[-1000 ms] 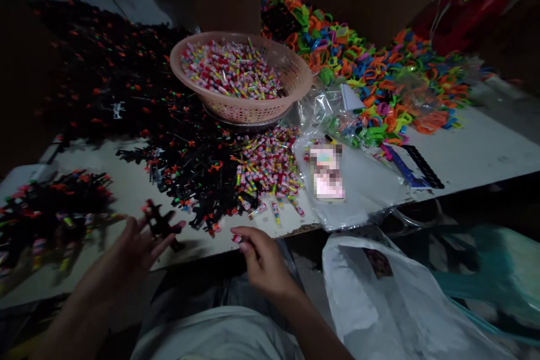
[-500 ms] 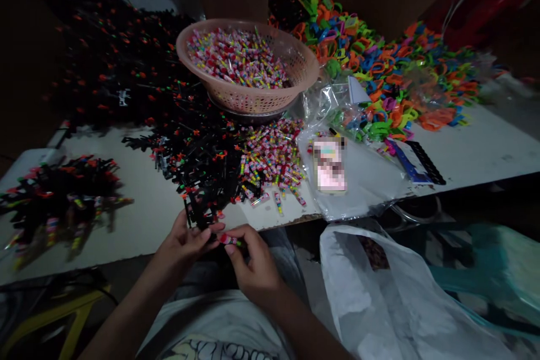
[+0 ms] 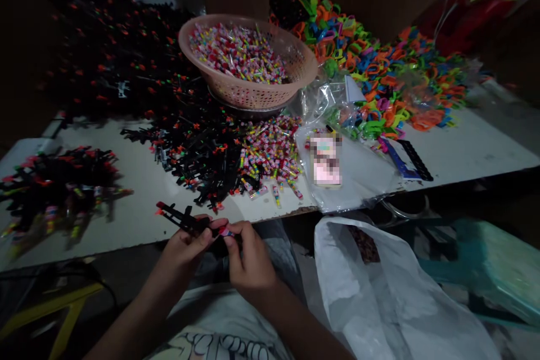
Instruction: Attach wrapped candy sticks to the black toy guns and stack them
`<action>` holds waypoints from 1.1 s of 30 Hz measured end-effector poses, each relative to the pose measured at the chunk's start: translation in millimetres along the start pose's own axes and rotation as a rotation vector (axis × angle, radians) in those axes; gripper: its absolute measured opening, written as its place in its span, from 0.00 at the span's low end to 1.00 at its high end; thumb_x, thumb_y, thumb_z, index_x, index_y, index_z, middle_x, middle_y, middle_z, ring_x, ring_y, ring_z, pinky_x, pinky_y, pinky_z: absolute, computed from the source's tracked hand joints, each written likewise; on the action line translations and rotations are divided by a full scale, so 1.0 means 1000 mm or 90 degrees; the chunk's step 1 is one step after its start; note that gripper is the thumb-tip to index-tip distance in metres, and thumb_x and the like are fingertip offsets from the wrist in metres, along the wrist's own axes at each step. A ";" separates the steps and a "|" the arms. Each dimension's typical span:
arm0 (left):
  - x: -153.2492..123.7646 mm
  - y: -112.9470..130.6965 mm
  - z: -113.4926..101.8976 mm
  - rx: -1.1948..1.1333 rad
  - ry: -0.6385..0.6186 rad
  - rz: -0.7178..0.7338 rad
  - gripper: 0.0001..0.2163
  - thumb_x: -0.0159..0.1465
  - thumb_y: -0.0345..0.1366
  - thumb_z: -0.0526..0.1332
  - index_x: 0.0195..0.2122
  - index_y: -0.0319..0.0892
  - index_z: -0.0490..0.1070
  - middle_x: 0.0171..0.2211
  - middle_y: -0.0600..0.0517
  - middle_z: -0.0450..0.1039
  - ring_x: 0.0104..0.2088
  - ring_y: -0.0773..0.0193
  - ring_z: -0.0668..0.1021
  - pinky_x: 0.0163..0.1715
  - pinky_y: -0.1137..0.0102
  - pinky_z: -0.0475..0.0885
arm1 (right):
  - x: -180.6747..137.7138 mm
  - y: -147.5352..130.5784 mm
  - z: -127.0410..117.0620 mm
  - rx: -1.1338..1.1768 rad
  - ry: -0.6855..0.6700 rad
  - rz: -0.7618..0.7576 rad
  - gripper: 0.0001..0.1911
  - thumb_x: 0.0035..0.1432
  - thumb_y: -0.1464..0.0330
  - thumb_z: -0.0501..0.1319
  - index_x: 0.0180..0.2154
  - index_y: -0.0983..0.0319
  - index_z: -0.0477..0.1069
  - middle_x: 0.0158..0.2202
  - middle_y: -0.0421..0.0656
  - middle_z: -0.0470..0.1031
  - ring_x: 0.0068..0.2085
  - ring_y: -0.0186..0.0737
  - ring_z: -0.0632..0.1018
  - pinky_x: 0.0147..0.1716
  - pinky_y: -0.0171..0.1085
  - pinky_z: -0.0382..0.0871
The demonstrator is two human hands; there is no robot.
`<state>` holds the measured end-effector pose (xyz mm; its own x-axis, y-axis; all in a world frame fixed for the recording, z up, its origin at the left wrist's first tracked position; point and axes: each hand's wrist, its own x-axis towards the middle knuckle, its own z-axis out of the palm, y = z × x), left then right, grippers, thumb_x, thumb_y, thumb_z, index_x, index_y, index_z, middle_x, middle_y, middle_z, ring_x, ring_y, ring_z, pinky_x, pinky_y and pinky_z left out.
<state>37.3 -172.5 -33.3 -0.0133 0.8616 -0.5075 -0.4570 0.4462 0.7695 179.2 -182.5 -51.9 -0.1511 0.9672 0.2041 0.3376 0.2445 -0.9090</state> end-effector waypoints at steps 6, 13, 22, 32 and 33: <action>-0.002 -0.001 0.001 -0.012 0.012 0.005 0.20 0.47 0.41 0.72 0.39 0.38 0.73 0.37 0.45 0.79 0.43 0.56 0.78 0.51 0.61 0.66 | 0.000 -0.010 -0.005 -0.116 -0.050 -0.055 0.08 0.62 0.73 0.49 0.43 0.60 0.59 0.39 0.47 0.74 0.41 0.40 0.76 0.40 0.38 0.70; -0.004 -0.005 0.009 -0.033 0.024 -0.006 0.19 0.47 0.41 0.71 0.38 0.37 0.77 0.36 0.45 0.78 0.45 0.56 0.77 0.52 0.63 0.66 | 0.004 -0.009 0.000 -0.147 -0.099 0.026 0.07 0.61 0.73 0.47 0.40 0.60 0.60 0.37 0.47 0.74 0.38 0.43 0.75 0.36 0.40 0.68; -0.007 -0.012 0.012 -0.061 0.025 -0.027 0.17 0.52 0.40 0.68 0.42 0.38 0.77 0.45 0.44 0.77 0.49 0.57 0.75 0.52 0.67 0.65 | 0.006 0.010 0.010 -0.364 -0.053 -0.079 0.03 0.57 0.69 0.53 0.35 0.60 0.62 0.31 0.46 0.72 0.33 0.45 0.72 0.34 0.42 0.62; 0.006 0.012 -0.017 0.100 0.051 0.102 0.21 0.54 0.43 0.66 0.46 0.36 0.71 0.36 0.43 0.79 0.35 0.59 0.79 0.40 0.66 0.72 | 0.023 0.003 0.018 -0.276 -0.120 -0.068 0.07 0.60 0.63 0.56 0.37 0.60 0.65 0.32 0.44 0.74 0.33 0.43 0.74 0.32 0.38 0.64; 0.010 0.021 -0.029 0.142 0.073 0.134 0.23 0.55 0.44 0.65 0.48 0.37 0.69 0.35 0.44 0.78 0.32 0.60 0.78 0.38 0.66 0.73 | 0.026 0.004 0.016 -0.268 -0.123 -0.079 0.11 0.59 0.61 0.57 0.41 0.60 0.66 0.36 0.45 0.75 0.37 0.44 0.74 0.36 0.39 0.65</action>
<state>1.8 -161.2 -33.1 -0.1930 0.9134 -0.3584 -0.2279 0.3135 0.9218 162.1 -157.2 -55.7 -0.3703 0.9085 0.1937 0.6473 0.4019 -0.6477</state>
